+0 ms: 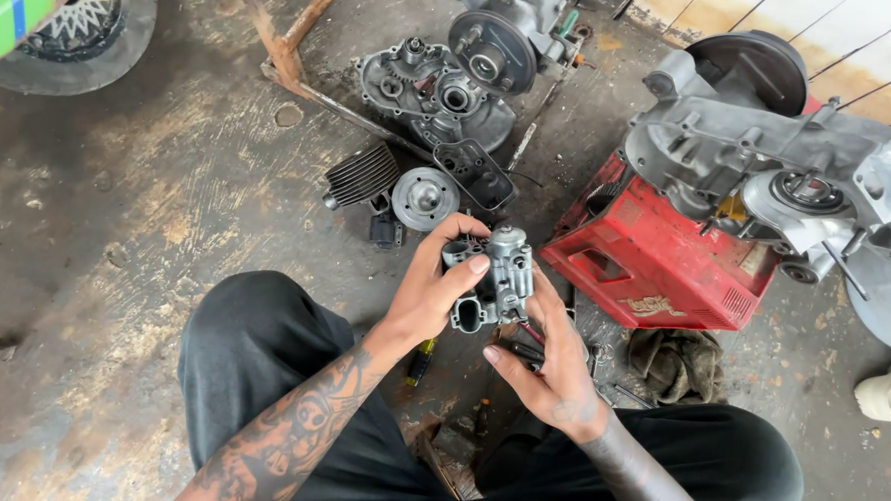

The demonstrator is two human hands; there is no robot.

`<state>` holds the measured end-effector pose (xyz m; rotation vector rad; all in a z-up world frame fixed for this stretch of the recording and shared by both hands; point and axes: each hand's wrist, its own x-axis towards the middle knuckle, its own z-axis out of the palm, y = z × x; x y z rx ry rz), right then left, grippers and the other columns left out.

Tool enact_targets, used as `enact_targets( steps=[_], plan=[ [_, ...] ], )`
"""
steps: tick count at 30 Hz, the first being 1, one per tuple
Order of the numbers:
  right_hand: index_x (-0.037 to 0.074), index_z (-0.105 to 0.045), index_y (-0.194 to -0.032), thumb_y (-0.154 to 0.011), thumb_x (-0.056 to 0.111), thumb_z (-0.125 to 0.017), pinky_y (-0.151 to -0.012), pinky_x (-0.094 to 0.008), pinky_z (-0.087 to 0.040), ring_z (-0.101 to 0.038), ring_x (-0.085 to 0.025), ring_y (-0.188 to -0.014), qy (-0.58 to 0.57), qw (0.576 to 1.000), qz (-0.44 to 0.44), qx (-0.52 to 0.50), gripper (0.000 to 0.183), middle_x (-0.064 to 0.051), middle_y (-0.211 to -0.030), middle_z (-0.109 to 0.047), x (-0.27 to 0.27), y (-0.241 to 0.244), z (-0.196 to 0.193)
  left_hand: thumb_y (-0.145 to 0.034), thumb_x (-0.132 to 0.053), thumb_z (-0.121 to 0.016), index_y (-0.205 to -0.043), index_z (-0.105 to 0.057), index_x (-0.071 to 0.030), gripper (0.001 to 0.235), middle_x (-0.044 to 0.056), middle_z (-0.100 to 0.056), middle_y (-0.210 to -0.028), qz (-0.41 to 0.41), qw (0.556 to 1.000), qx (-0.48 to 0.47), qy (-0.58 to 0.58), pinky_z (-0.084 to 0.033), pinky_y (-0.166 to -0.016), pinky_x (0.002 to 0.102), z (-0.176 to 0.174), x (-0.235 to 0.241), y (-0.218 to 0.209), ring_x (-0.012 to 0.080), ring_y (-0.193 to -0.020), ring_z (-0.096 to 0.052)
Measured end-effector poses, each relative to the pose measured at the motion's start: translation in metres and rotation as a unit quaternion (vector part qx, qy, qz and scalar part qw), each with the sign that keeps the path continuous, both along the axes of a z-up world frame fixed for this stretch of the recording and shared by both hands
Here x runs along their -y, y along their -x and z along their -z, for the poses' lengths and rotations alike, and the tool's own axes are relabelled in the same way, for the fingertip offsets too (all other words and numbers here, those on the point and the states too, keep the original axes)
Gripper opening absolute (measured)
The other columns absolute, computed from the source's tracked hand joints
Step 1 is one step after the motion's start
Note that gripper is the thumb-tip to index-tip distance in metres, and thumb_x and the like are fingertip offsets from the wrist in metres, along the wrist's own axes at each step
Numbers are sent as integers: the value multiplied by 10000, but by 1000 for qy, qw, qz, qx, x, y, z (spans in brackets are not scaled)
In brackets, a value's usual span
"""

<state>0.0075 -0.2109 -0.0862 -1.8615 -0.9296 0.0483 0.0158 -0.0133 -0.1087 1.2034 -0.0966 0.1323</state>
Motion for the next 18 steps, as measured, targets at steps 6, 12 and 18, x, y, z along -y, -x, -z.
enact_targets(
  steps=[6,12,18],
  plan=[
    [-6,-421,-1416,-814,50,-762,-1125,-444,-436,-459,-406,-1471,8,1000,9,-23,694,-256,-1652,-297,-2,2,0,-890,-278,-665,-1212,-534,6,449,113,-589,-1041,-1,1000,3,23,-467,-822,297,6,-1,2,154,-901,-541],
    [-16,-459,-1366,-815,60,-758,-1157,-484,-399,-428,-431,-1483,10,1000,10,-23,631,-275,-1644,-289,-3,2,1,-853,-383,-670,-1178,-537,-9,513,87,-581,-998,-19,999,21,-38,-445,-810,299,-5,-2,4,146,-864,-520],
    [-9,-493,-1379,-825,90,-757,-1180,-495,-374,-384,-433,-1513,16,1000,14,-21,622,-264,-1641,-299,-2,1,5,-844,-368,-686,-1169,-538,-13,503,78,-586,-985,-16,999,21,-29,-447,-801,297,-4,-1,3,143,-857,-524]
  ],
)
